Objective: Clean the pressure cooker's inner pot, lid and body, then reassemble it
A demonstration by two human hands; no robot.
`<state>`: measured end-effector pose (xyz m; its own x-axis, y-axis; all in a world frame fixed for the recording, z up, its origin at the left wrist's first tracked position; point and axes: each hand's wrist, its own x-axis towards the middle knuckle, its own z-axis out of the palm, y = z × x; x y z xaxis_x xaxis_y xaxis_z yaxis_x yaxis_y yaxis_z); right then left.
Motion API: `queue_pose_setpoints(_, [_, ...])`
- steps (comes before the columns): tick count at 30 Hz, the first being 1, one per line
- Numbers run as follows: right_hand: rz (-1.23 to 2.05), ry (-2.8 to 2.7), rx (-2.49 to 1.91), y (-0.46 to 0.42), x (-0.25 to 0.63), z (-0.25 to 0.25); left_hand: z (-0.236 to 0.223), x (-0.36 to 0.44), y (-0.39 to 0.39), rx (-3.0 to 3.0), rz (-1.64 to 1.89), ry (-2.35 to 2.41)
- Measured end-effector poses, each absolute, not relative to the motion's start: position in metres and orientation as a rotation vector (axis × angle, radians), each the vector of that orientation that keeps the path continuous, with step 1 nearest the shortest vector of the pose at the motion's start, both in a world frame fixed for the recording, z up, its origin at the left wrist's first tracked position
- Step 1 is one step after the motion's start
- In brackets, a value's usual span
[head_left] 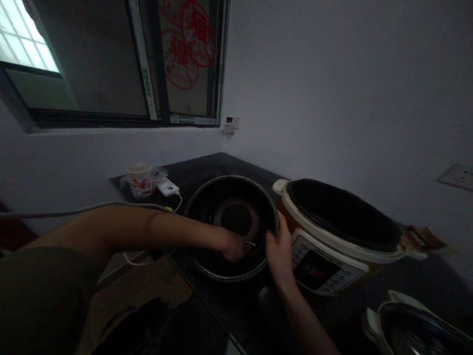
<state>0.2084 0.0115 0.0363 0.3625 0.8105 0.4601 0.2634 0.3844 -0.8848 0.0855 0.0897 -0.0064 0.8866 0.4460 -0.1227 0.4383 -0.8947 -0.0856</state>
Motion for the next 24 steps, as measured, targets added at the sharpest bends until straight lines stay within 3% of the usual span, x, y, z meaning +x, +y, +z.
queue_pose_setpoints(7, [0.416,-1.220,-1.178,0.011,0.212,0.035,0.019,0.111,0.084,-2.864,0.087,-0.539])
queue_pose_setpoints(15, [0.396,-1.231,-1.174,0.010,0.211,0.033,0.042,0.112,0.107,-2.654,-0.120,-0.741])
queue_pose_setpoints(24, [0.466,-1.221,-1.168,0.010,0.213,0.035,0.052,0.080,0.152,-2.610,-0.127,-0.989])
